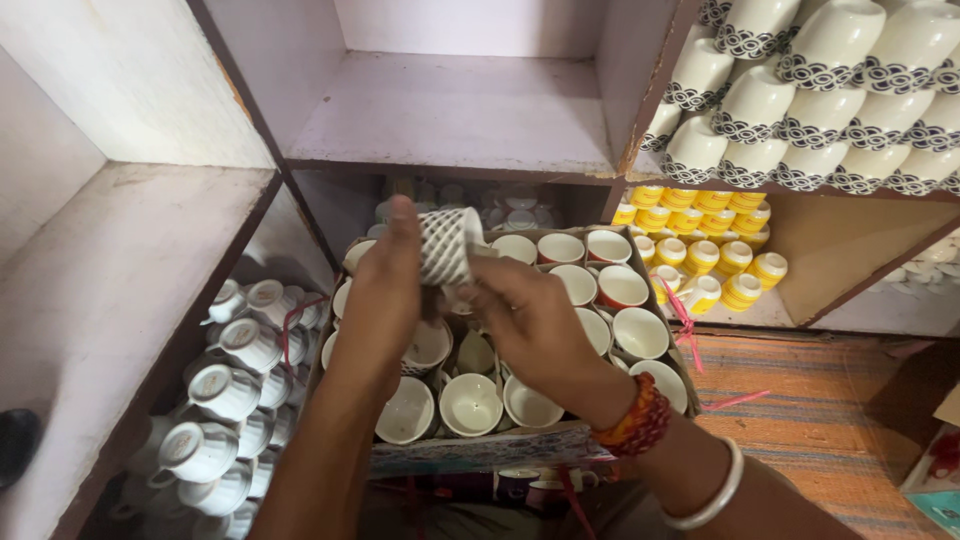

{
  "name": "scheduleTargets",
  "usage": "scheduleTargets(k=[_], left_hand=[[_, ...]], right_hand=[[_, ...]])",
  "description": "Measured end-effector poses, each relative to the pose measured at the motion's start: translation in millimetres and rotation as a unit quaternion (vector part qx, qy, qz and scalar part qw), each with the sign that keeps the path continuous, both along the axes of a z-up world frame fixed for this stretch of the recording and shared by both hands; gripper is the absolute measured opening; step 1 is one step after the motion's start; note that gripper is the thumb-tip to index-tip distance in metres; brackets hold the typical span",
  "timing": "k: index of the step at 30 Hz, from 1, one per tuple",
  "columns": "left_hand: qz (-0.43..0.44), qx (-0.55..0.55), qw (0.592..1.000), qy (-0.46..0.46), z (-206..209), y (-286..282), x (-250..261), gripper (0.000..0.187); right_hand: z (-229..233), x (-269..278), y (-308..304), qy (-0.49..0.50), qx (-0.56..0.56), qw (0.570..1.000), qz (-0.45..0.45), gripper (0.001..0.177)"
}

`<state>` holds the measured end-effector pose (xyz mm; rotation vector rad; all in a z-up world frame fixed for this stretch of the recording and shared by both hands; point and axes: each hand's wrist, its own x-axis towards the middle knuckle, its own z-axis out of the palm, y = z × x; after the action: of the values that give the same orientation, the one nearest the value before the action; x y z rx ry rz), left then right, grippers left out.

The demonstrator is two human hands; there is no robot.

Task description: The person removes patterned ceramic cups from a cardboard box and places them onto a shelf. They handle the cups one by one, arranging them in neat rows on the shelf.

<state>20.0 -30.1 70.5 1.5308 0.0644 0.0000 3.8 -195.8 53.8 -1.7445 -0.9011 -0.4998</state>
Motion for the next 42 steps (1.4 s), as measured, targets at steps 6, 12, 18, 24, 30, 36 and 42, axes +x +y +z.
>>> scheduleTargets(k=[6, 12, 18, 24, 30, 36, 42], left_hand=[[0.004, 0.212, 0.936, -0.281, -6.2, -2.6, -7.7, 0.062], [-0.05, 0.037, 0.955, -0.291, -16.0, -5.6, -6.6, 0.066], [-0.013, 0.027, 0.977, -0.213, -14.3, -3.0, 1.5, 0.058], [-0.077, 0.101, 0.969, -0.212, 1.1, 8.9, 18.2, 0.053], [0.009, -0.006, 0.991, -0.134, 5.4, 8.6, 37.7, 0.054], [0.073, 0.01, 0.988, -0.137, -10.6, 11.6, 36.8, 0.039], [0.063, 0.025, 0.996, -0.059, -19.6, 20.4, 31.3, 0.033]], right_hand=[[-4.5, 9.9, -9.9, 0.426, 0.353, 0.818, 0.157, 0.017], [-3.4, 13.0, -17.7, 0.5, 0.423, 0.704, 0.275, 0.008], [12.1, 15.7, -13.6, 0.391, 0.172, 0.903, -0.052, 0.046], [37.2, 40.3, -19.9, 0.089, -0.118, 0.989, -0.006, 0.077], [48.5, 101.3, -18.1, 0.192, -0.06, 0.979, -0.01, 0.064], [40.5, 168.0, -15.0, 0.103, -0.124, 0.949, -0.269, 0.069], [22.3, 206.3, -21.5, 0.057, -0.166, 0.917, -0.359, 0.069]])
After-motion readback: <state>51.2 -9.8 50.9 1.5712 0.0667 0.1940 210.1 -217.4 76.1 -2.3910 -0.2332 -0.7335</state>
